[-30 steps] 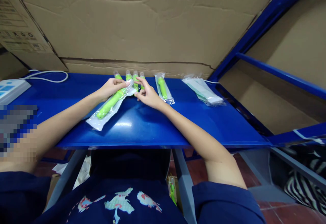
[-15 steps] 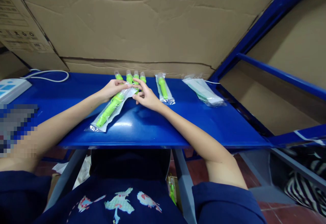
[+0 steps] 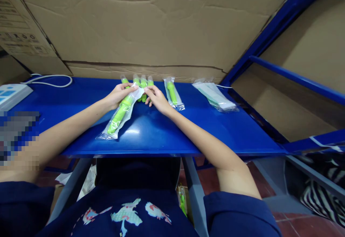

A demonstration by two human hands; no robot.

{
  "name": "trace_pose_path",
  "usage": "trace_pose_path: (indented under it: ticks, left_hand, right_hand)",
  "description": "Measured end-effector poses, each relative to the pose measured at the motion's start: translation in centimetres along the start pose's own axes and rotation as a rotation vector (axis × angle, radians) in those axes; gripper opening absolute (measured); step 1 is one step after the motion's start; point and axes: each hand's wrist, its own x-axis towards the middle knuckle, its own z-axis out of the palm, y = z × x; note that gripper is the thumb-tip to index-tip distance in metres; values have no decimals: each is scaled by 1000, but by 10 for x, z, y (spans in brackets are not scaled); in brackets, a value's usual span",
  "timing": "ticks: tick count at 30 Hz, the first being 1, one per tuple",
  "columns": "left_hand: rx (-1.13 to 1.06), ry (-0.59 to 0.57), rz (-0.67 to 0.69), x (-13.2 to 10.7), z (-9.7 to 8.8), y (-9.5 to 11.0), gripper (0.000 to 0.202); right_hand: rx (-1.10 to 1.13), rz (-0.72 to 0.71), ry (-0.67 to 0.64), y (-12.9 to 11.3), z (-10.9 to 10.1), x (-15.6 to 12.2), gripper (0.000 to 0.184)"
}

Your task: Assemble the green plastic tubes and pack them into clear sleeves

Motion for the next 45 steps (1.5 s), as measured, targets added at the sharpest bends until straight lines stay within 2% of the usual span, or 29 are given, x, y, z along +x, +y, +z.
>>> trace_pose_path:
  ticks: [2,8,15,18,21,26,31,36,40,45]
  left_hand:
    - [21,-29,12,-2,1,-2,38]
    - [99,-85,48,-3,2,-8,52]
    - [33,-5,56,-2,5,-9,19]
    - [-5,41,37,-4,9,-11,16]
    - [-70,28,1,-7,13,-11,16]
    - [-58,7,-12,-7,12,-9,18]
    - [-1,-62,36,-5,5,-9,26]
    - [-33,-109,58,-3,2,-8,21]
    - [-142,-159,16,-2,0,-5,17]
    - [-80,-85,24,-2,2,-8,17]
  right_hand:
    - [77,53,-53,-2,3,0,42]
    - [85,18,-19,-8,6,-3,49]
    - [136,64,10,-10,-1,-1,36]
    - [220,121,-2,-11,-1,0,36]
    - [240,156,-13,-8,-1,0,41]
    - [168,54,-48,-3,-2,-2,53]
    - [167,-24,-70,-4,-4,-3,54]
    - [188,-64,-32,-6,-3,-3,45]
    - [182,-65,10,-7,-2,-3,32]
    - [139,-66,-16,-5,-4,-1,18]
